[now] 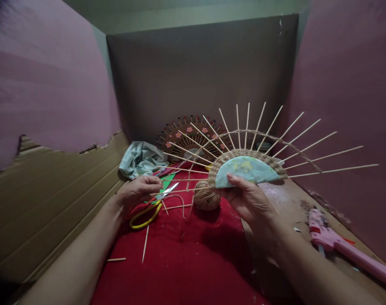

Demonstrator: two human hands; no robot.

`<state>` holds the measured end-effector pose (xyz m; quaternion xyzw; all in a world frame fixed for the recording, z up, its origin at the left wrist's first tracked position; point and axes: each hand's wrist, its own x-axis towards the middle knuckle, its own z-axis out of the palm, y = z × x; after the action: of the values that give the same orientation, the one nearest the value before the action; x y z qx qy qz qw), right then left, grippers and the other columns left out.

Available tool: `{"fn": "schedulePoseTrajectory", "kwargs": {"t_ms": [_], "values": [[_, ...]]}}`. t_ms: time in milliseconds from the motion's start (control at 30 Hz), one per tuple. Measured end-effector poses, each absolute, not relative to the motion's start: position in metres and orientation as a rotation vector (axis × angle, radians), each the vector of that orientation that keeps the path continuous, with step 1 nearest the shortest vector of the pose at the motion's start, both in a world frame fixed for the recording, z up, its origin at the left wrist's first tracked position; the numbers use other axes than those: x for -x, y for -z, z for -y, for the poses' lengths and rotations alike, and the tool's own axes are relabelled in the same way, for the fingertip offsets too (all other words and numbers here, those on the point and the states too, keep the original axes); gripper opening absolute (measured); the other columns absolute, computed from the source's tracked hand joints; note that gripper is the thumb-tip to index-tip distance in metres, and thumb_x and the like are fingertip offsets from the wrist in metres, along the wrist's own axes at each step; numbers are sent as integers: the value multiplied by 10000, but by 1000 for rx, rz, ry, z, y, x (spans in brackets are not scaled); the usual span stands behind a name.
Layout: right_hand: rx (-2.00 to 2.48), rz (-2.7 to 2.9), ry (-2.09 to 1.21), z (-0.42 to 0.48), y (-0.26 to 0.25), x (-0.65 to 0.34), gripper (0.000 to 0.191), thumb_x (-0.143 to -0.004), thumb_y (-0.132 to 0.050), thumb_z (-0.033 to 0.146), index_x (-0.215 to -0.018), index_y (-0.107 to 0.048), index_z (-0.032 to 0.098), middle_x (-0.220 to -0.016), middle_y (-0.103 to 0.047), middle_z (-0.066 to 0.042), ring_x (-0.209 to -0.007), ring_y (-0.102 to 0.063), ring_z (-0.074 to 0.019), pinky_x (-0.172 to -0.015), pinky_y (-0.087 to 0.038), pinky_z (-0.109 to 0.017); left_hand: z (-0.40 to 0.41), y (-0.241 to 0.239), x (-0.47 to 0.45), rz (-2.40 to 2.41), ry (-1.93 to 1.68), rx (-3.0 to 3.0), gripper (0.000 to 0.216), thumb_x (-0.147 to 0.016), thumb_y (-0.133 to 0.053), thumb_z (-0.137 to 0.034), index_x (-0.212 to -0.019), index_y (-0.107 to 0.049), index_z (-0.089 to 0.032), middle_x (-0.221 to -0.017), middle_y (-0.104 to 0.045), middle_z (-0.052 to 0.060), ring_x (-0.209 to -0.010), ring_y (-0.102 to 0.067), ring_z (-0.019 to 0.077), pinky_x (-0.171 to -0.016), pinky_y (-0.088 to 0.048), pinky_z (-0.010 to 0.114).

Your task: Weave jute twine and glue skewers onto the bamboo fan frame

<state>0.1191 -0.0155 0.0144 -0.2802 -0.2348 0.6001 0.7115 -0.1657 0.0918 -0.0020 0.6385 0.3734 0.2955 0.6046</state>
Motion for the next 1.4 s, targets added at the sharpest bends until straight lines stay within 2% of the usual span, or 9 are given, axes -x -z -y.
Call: {"fn": "schedulePoseTrajectory", "kwargs": {"t_ms": [133,500,633,800,900,1033,1133,1233,1400], "values": [[582,422,-1405,16,-15,-116,195,-676,-625,34,-782,-554,181,-742,-604,12,-708,-597,-135,-778,-550,-424,-81,5,149,-807,-678,-1511,219,-647,-693,-299,-670,-572,-118,-534,-442,-39,-423,-322,31,-406,-194,181],[491,334,-1453,20,-11,-104,320,-580,-647,-18,-802,-554,192,-722,-633,10,-702,-627,-165,-698,-573,-389,-53,-7,118,-656,-208,-1846,77,-628,-652,-194,-691,-680,-161,-595,-575,-12,-590,-493,116,-578,-366,233],[474,357,-1453,18,-5,-109,291,-601,-649,-10,-799,-562,184,-727,-640,-6,-705,-629,-179,-729,-552,-454,-52,-13,122,-682,-252,-1846,65,-645,-647,-200,-674,-691,-163,-694,-621,22,-652,-539,140,-622,-403,260],[461,416,-1469,12,3,-116,226,-623,-655,17,-746,-560,180,-770,-647,-13,-739,-628,-181,-738,-547,-441,-54,-12,123,-715,-598,-1798,138,-639,-698,-222,-771,-709,-181,-894,-649,47,-808,-567,153,-711,-429,263],[497,393,-1457,9,6,-119,216,-623,-656,17,-710,-544,180,-730,-628,11,-734,-618,-162,-742,-546,-412,-56,-7,122,-779,-739,-1665,198,-639,-717,-217,-828,-698,-159,-838,-657,49,-651,-552,97,-577,-420,206],[500,339,-1467,9,3,-119,226,-630,-644,14,-742,-544,183,-694,-605,27,-714,-608,-143,-753,-543,-396,-51,-2,114,-645,-669,-1367,316,-664,-694,-180,-973,-626,-169,-846,-674,55,-386,-450,17,-351,-300,145],[510,294,-1444,11,-1,-117,271,-638,-621,-12,-812,-550,183,-712,-609,17,-680,-603,-137,-764,-543,-409,-46,-1,106,-532,-616,-1280,354,-683,-671,-178,-1022,-568,-167,-854,-682,80,-418,-540,69,-326,-358,149],[528,278,-1424,13,-3,-117,304,-648,-610,-7,-868,-548,193,-703,-607,13,-667,-609,-156,-760,-547,-431,-44,1,101,-522,-618,-1269,271,-713,-651,-197,-960,-553,-142,-644,-658,44,-415,-561,100,-343,-413,163],[535,289,-1400,12,0,-119,357,-681,-594,12,-967,-528,216,-767,-624,9,-724,-622,-165,-794,-541,-417,-45,9,95,-550,-641,-1245,190,-759,-616,-235,-907,-530,-153,-540,-611,3,-324,-498,74,-297,-347,133]]}}
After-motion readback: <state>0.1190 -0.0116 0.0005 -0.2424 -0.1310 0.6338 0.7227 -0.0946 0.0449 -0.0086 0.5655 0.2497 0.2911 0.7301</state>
